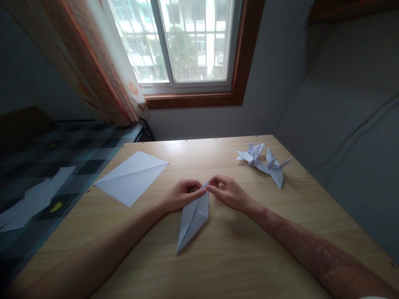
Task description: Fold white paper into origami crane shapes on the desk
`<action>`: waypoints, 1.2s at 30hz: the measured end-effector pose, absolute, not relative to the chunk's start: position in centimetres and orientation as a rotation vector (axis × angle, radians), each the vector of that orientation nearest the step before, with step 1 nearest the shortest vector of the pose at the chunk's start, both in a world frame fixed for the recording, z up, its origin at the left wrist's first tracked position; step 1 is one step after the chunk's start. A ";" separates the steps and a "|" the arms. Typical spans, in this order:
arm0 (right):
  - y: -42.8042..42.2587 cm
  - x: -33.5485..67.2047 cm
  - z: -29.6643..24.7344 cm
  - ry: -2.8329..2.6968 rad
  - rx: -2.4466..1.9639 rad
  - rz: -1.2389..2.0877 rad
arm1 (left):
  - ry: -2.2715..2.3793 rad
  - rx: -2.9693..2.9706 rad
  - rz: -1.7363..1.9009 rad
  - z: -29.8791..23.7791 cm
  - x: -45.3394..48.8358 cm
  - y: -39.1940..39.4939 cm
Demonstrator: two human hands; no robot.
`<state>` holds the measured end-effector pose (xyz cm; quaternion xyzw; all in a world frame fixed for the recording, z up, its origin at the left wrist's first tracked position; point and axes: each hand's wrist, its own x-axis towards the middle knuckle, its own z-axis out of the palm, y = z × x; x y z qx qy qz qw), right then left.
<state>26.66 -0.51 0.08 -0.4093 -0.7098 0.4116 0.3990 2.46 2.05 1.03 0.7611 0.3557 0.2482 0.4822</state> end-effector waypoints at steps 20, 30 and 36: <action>-0.1 27.2 -0.6 -1.769 -1.085 1.007 | 0.855 1.877 0.591 2.3 2.7 1.6; 0.0 26.9 -0.9 -1.702 -1.090 1.086 | 0.878 1.785 0.630 1.7 2.7 1.6; 0.0 26.8 -1.1 -1.716 -1.110 1.049 | 0.832 1.777 0.644 1.1 2.6 1.7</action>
